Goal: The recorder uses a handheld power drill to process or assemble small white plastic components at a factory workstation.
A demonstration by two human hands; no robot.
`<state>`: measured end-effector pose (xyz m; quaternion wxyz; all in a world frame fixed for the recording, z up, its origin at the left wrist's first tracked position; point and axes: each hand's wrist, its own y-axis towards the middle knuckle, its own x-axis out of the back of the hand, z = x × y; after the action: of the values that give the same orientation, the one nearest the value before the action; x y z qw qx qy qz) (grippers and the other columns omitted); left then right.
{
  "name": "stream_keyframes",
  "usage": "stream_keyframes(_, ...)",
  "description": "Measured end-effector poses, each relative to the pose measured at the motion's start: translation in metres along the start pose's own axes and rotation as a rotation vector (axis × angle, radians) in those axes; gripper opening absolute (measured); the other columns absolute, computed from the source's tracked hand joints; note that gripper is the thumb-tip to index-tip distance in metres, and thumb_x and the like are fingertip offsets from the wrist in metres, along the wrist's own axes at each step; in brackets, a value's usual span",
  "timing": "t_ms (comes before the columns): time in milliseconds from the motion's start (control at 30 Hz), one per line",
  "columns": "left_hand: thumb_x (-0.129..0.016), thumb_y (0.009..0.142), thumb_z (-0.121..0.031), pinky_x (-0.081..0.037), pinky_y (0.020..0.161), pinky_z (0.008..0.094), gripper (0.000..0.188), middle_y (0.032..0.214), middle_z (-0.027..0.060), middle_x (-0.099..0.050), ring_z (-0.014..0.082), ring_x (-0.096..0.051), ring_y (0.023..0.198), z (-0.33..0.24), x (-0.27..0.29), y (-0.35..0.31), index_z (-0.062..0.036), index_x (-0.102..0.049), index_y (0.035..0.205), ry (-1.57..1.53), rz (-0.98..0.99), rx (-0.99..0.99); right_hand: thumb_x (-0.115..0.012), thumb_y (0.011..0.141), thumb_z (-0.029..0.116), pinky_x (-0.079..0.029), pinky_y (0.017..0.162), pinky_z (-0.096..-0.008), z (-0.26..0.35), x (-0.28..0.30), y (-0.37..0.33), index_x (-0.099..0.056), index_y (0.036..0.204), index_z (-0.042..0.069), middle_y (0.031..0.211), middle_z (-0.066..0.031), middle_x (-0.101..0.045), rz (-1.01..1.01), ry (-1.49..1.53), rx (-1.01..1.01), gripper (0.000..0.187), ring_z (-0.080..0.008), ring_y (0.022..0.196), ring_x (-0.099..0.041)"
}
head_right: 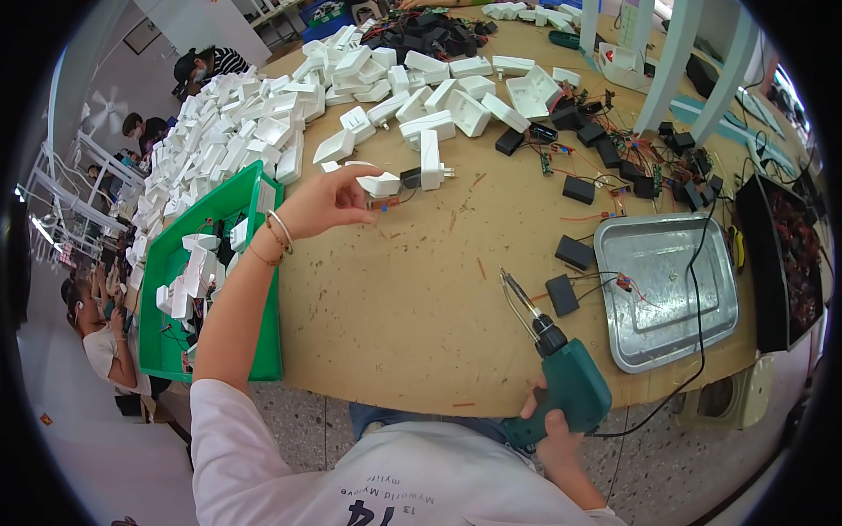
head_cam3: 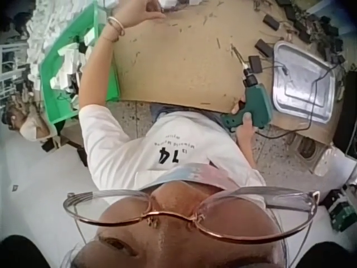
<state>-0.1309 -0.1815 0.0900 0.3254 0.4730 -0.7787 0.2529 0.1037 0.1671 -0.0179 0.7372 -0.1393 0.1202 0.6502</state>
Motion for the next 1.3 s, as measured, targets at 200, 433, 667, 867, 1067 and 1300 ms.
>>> stream_keyframes(200, -0.074, 0.082, -0.015, -0.05, 0.073, 0.025, 0.038, 0.088, 0.0014, -0.063, 0.009, -0.06, 0.081, 0.008, -0.031, 0.002, -0.0077, -0.063, 0.117, 0.105, 0.121, -0.233, -0.064, 0.084, 0.046, -0.047, 0.073, -0.0321, -0.002, 0.004, 0.001, -0.05, 0.116, -0.007, 0.099, -0.013, -0.055, 0.048, -0.009, 0.019, 0.063, -0.0169, 0.067, -0.057)
stream_keyframes(433, -0.073, 0.078, -0.042, -0.051, 0.074, 0.0334, 0.055, 0.09, 0.0123, -0.067, 0.0236, -0.065, 0.084, -0.009, -0.061, 0.082, 0.0004, -0.064, 0.111, 0.025, -0.537, -0.023, -0.064, 0.084, 0.046, -0.046, 0.084, -0.0369, -0.002, 0.006, -0.002, -0.051, 0.115, -0.007, 0.1, -0.0126, -0.056, 0.046, -0.013, 0.006, 0.063, -0.017, 0.066, -0.058)
stream_keyframes(667, -0.077, 0.072, -0.04, -0.049, 0.084, 0.0394, 0.046, 0.108, 0.0232, -0.063, 0.0342, -0.062, 0.1, -0.018, -0.074, 0.107, -0.0005, -0.066, 0.092, -0.008, -0.513, 0.145, -0.062, 0.083, 0.051, -0.046, 0.08, -0.0358, -0.008, 0.002, -0.007, -0.051, 0.113, -0.004, 0.1, -0.0131, -0.057, 0.026, -0.04, 0.1, 0.064, -0.0162, 0.064, -0.058)
stream_keyframes(867, -0.078, 0.074, -0.027, -0.043, 0.091, 0.0378, 0.033, 0.124, 0.0224, -0.052, 0.0346, -0.05, 0.116, -0.058, -0.07, 0.028, -0.0005, -0.057, 0.077, -0.215, -0.67, -0.24, -0.061, 0.083, 0.053, -0.046, 0.077, -0.0349, -0.009, 0.004, -0.007, -0.051, 0.113, -0.004, 0.1, -0.0135, -0.057, 0.046, -0.058, 0.121, 0.065, -0.0158, 0.064, -0.057)
stream_keyframes(1067, -0.082, 0.068, -0.025, -0.041, 0.092, 0.0423, 0.062, 0.122, 0.0213, -0.052, 0.0374, -0.048, 0.114, -0.052, -0.139, -0.064, -0.0043, -0.049, 0.116, 0.044, -0.426, -0.085, -0.06, 0.084, 0.053, -0.045, 0.078, -0.0338, -0.011, 0.005, -0.005, -0.049, 0.116, -0.004, 0.103, -0.0133, -0.055, 0.061, -0.02, 0.078, 0.066, -0.0158, 0.07, -0.056)
stream_keyframes(1300, -0.081, 0.066, -0.025, -0.044, 0.091, 0.04, 0.098, 0.117, 0.016, -0.055, 0.0352, -0.049, 0.107, -0.058, -0.136, -0.072, -0.0086, -0.029, 0.147, 0.54, -0.453, -0.134, -0.061, 0.085, 0.053, -0.045, 0.072, -0.0317, -0.005, 0.002, -0.002, -0.052, 0.117, -0.004, 0.099, -0.0117, -0.057, 0.039, -0.04, 0.13, 0.066, -0.0153, 0.071, -0.057)
